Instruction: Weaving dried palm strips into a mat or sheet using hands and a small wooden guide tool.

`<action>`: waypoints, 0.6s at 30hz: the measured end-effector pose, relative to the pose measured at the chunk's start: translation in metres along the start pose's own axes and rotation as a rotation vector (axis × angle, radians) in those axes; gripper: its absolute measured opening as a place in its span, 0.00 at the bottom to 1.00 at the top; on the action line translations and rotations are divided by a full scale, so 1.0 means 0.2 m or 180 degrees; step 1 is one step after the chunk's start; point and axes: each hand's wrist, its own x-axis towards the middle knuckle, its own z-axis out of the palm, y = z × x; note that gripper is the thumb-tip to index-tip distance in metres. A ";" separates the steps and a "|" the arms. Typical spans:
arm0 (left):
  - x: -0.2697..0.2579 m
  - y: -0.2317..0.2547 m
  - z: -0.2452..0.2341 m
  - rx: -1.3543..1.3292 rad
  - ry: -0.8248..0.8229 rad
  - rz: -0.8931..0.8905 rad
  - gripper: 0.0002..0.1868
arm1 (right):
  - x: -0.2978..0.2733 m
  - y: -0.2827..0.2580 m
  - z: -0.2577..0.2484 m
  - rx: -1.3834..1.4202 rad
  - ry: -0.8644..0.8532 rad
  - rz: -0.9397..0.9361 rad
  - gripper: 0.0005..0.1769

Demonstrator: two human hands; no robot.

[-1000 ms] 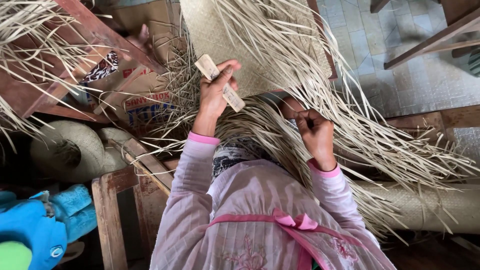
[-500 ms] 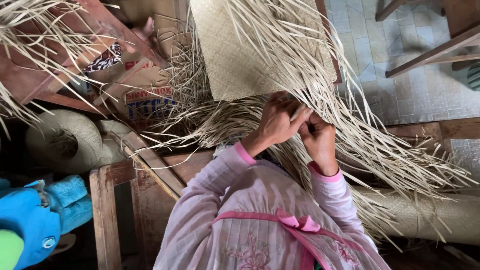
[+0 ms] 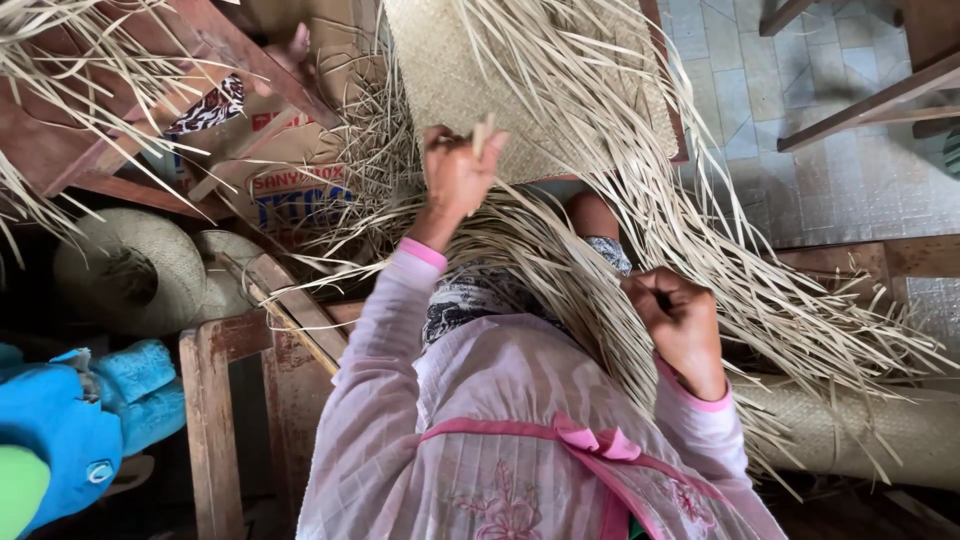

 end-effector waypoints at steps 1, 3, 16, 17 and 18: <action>0.00 -0.08 0.00 0.0238 0.0032 0.0132 0.26 | 0.00 -0.05 -0.02 0.0065 -0.0033 0.0029 0.04; 0.06 -0.07 -0.08 0.0330 0.0137 0.0221 0.25 | -0.03 -0.05 -0.06 0.0178 -0.0073 0.0114 0.05; 0.19 -0.20 -0.19 -0.0100 -0.0225 -0.0286 0.12 | 0.11 0.45 0.13 -0.0563 -0.0088 -0.0425 0.22; 0.15 0.00 -0.22 -0.0079 -0.0226 -0.0277 0.12 | 0.13 0.46 0.19 -0.0541 -0.0087 -0.0432 0.22; 0.12 0.20 -0.24 -0.0763 -0.0616 -0.0268 0.12 | 0.14 0.46 0.24 -0.0577 0.0196 -0.0476 0.18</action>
